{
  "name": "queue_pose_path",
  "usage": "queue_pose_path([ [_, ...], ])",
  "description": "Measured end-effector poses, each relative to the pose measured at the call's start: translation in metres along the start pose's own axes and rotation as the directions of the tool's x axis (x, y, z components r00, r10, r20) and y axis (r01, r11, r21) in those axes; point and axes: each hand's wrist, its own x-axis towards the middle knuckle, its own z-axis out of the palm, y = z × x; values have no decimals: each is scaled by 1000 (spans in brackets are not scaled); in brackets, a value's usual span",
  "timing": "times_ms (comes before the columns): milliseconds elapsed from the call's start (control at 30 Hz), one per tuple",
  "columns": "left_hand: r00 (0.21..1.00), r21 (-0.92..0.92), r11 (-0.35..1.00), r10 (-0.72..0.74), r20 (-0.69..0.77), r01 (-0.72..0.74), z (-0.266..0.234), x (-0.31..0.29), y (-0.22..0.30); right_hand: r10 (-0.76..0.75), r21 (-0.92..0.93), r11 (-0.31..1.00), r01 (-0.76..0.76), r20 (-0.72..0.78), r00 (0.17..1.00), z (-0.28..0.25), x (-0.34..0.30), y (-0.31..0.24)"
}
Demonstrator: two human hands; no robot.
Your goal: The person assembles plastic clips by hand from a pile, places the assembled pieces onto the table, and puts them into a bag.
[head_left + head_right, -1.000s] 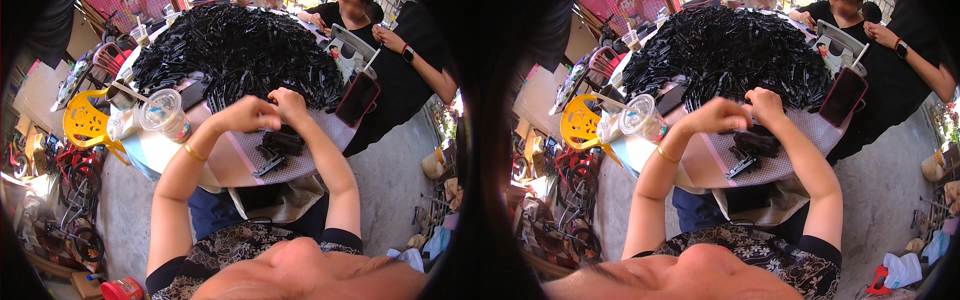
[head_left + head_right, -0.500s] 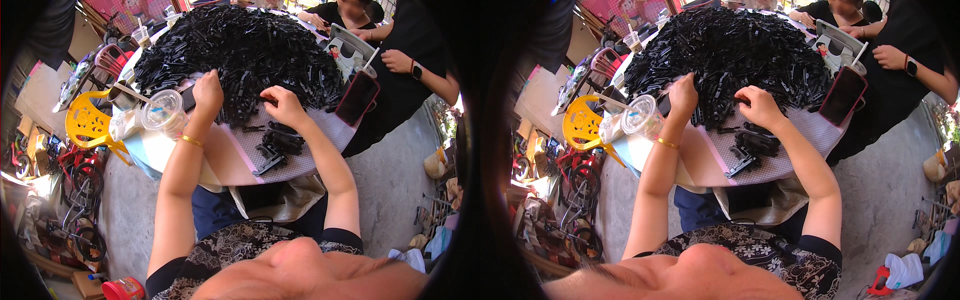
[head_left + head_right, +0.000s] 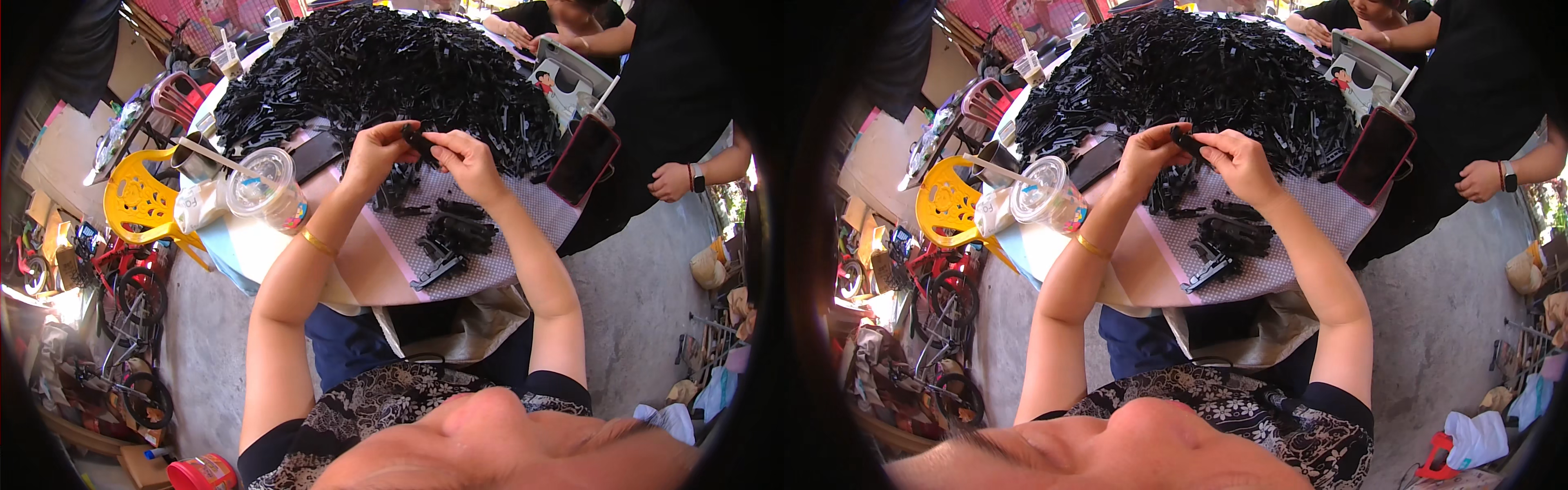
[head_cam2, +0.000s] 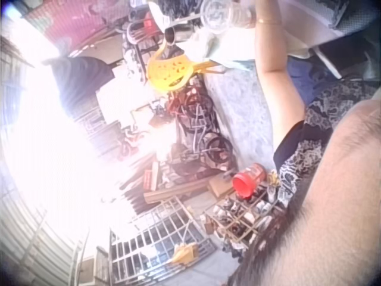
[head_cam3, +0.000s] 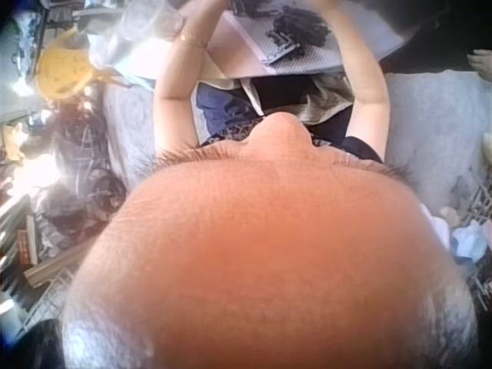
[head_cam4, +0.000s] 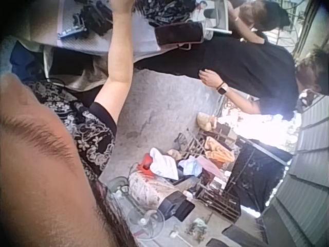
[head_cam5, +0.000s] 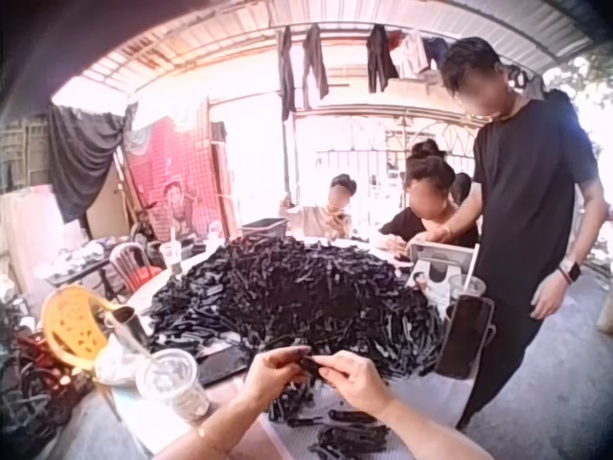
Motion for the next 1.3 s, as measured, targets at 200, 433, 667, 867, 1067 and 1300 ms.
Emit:
queue_pose_path([
  [200,998,-22,997,70,0,-70,6,-4,-7,-157,-250,958,139,-53,986,-1,0,-2],
  [433,995,13,995,96,5,-96,8,-5,4,-172,-303,945,124,-137,976,-4,0,-14],
  [667,975,252,941,217,56,-224,6,-5,7,59,-180,982,-53,24,998,-13,0,-8],
  [867,968,445,865,249,27,-234,9,-10,18,-51,-211,976,51,5,999,-11,0,-11],
  [1067,953,532,798,297,62,-283,12,-13,22,-149,-266,953,142,-8,989,-16,0,-16],
  [1300,965,372,893,203,166,-252,4,-10,21,-207,-293,937,189,-31,978,-15,-1,-19],
])
